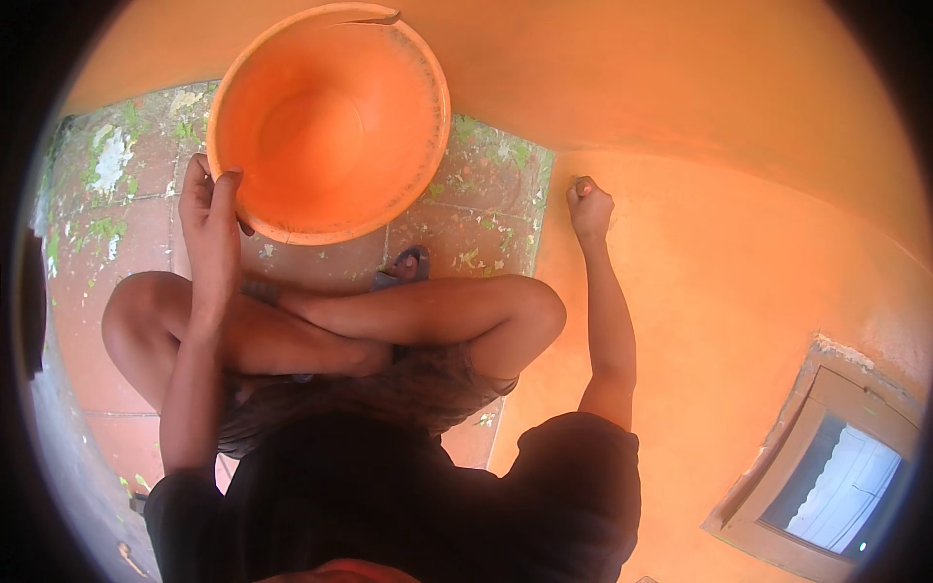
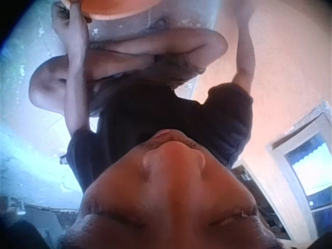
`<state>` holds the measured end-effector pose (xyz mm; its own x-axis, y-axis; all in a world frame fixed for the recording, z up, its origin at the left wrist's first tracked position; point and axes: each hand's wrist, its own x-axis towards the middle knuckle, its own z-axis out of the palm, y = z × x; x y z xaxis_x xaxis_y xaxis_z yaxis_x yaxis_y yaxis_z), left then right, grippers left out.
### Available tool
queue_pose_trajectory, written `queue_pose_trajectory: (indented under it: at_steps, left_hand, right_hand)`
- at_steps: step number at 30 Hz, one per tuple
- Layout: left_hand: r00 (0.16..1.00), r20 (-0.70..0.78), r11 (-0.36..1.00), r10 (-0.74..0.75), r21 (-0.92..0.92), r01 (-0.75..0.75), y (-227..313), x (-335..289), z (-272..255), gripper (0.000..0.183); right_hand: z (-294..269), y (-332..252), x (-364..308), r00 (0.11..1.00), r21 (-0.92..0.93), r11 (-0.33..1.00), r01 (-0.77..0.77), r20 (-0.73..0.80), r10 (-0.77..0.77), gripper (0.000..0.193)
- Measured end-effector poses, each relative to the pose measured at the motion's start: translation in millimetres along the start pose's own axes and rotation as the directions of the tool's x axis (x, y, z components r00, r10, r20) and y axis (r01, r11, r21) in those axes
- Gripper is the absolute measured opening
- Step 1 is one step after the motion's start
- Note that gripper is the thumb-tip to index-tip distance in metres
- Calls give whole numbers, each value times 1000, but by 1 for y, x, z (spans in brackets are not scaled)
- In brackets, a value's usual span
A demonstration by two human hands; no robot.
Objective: The person paints an exterior wall orange using a brush and a bucket of paint. They sit on the floor, repeatedly dip the brush into the bucket, and apply paint to the wall surface and around a window frame.
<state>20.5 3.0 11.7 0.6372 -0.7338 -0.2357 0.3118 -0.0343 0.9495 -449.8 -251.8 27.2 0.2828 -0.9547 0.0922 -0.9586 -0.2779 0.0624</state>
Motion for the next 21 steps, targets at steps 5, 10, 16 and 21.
queue_pose_trajectory:
  at_steps: [5, 10, 16, 21]
  left_hand:
    - [998, -49, 998, 51, 37, -49, -2, 10, 6, 7]
    - [1000, 0, 998, 20, 68, -20, -1, 6, 10, 11]
    - [998, 69, 1000, 14, -9, -14, 0, 3, 6, 10]
    - [994, 113, 997, 0, -73, 8, -2, -1, -3, 10]
  right_hand:
    - [12, 41, 6, 998, 20, 998, -61, -16, 62, 17]
    - [-95, 61, 12, 989, -163, 986, 40, -132, -62, 14]
    - [-318, 53, 25, 920, -404, 899, -168, -391, -4, 24]
    - [-395, 23, 21, 886, -707, 683, -184, -421, -197, 22]
